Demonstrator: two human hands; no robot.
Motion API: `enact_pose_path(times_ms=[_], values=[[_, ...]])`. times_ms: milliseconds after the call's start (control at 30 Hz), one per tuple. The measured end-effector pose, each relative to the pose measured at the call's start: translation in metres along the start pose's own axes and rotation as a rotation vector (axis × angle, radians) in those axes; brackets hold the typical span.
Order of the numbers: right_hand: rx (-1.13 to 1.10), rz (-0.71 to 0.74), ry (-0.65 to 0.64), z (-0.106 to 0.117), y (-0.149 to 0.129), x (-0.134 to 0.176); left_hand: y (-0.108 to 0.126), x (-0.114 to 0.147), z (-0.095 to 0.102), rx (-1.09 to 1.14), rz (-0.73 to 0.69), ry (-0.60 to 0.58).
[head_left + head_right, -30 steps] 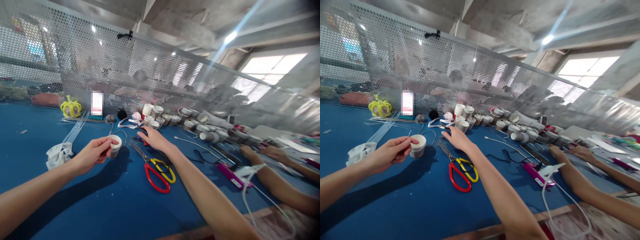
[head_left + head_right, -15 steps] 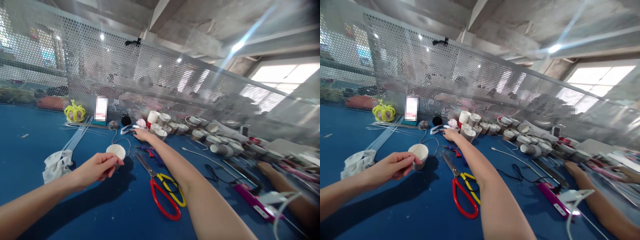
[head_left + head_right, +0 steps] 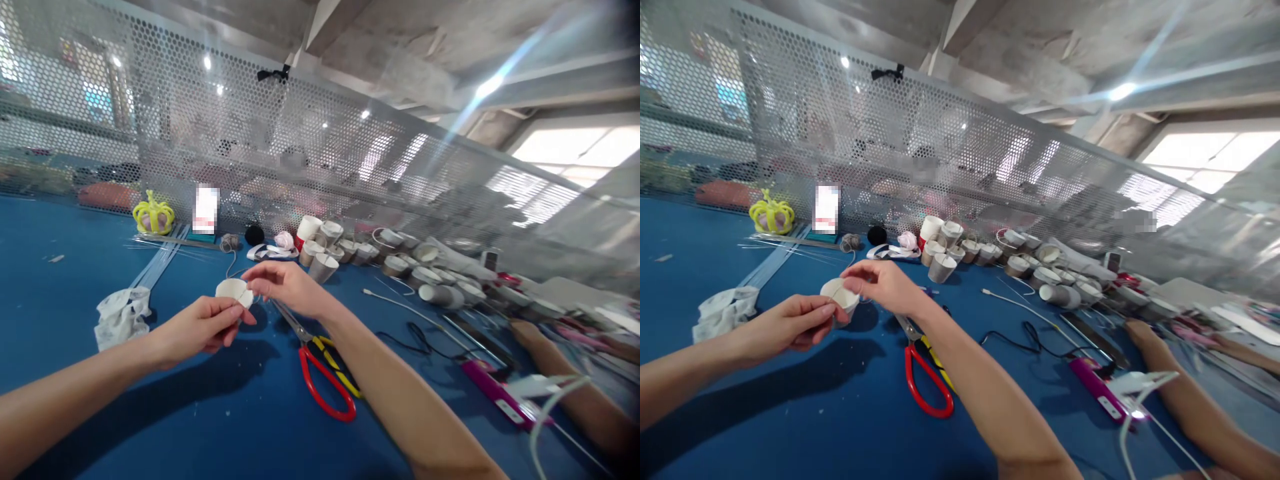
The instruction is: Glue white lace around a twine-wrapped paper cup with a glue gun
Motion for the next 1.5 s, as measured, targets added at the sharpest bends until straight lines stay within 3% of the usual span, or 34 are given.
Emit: enact_pose_path(times_ms=[67,200,400,633,800,1033,1200,1367,1500], values=[[-0.229,0.061,0.065,-0.011,-0.017,0.017,0.001,0.004,-0.006,0.017,-0.009,-0.043],[-0.462,0.071,0.146,-0.021,-0.026,0.034,0.004,0.012,-0.014,0.055,-0.026,-0.102],[-0.574,0.063,0.192,-0.020,-0.027,0.042,0.004,0.017,-0.022,0.104,-0.004,-0.218],[-0.447,0.049,0.248,-0.020,-0.031,0.046,0.009,0.014,-0.016,-0.010,-0.157,0.054],[-0.389,0.017,0.300,-0.019,-0.030,0.047,0.018,0.020,-0.011,-0.280,-0.326,0.211],[-0.353,0.055,0.276,-0.022,-0.032,0.049,0.023,0.021,-0.011,-0.492,-0.405,0.224],[-0.391,0.057,0.319,-0.029,-0.031,0.048,0.026,0.027,-0.010,-0.983,-0.694,0.442],[-0.563,-0.049,0.327,-0.038,-0.026,0.046,0.023,0.036,-0.014,-1.494,-1.019,0.573],[-0.728,-0.224,0.313,-0.044,-0.019,0.046,0.022,0.035,-0.017,-1.638,-1.038,0.519]])
Point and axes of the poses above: each hand's wrist, its own x-axis away from the middle knuckle, its own z-axis out of the back of the hand, y = z × x, the point moved 3 cm from there along -x, towards the middle knuckle, and after that the axes turned 3 degrees about z, right-handed, at the moved point
